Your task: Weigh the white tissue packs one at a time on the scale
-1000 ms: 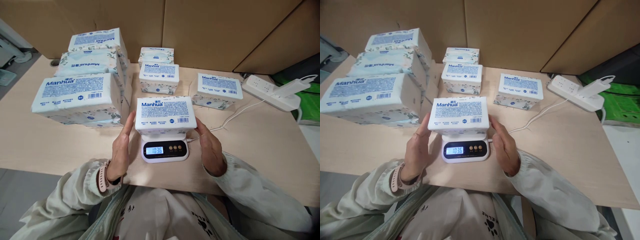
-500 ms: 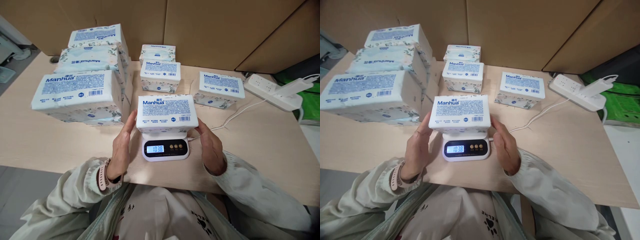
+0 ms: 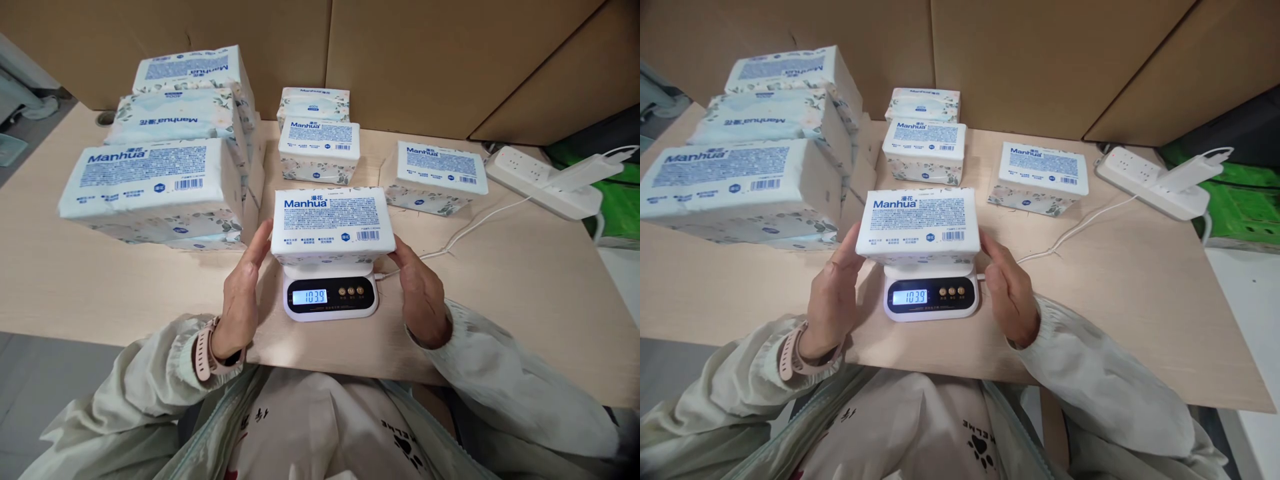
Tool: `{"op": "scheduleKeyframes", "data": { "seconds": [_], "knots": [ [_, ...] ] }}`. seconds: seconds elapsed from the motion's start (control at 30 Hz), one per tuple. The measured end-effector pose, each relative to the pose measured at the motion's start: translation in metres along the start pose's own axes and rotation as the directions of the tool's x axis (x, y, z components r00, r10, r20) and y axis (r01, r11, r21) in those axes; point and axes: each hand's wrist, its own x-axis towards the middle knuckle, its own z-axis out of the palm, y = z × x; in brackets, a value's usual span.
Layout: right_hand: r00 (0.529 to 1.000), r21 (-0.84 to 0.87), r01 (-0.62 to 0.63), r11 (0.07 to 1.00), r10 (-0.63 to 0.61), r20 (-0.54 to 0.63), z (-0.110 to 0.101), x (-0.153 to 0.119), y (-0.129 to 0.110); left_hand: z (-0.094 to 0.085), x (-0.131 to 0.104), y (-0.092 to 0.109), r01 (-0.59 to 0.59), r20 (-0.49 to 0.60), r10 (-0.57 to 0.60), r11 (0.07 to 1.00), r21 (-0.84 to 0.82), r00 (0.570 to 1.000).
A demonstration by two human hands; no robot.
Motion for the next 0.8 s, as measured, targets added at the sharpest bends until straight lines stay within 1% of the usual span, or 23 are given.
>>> {"op": "scheduleKeyframes", "data": {
  "seconds": [0.13,0.23,0.33,0.6,0.8],
  "knots": [
    [1.000,0.003,0.005,1.000,-0.005,0.005,0.0000,0.0003,-0.0005,-0.0011,0.0003,0.0002,-0.009,0.010,0.008,1.000,0.005,1.000],
    [1.000,-0.005,-0.014,1.000,0.014,0.001,0.0002,0.0007,-0.0029,-0.0011,0.0006,0.0010,-0.010,0.020,0.009,1.000,0.014,1.000],
    [1.000,-0.016,-0.027,1.000,0.027,-0.004,0.0003,0.0009,-0.0039,-0.0005,0.0003,0.0008,-0.010,0.009,0.010,1.000,0.009,1.000],
    [1.000,0.005,-0.002,1.000,0.002,0.000,0.0007,-0.0008,0.0008,-0.0010,0.0001,-0.0005,-0.014,0.001,0.014,1.000,0.001,1.000],
    [1.000,0.007,0.008,1.000,-0.008,0.004,0.0003,-0.0005,-0.0006,-0.0007,-0.0001,0.0005,-0.005,-0.005,0.005,1.000,0.006,1.000]
  ]
}}
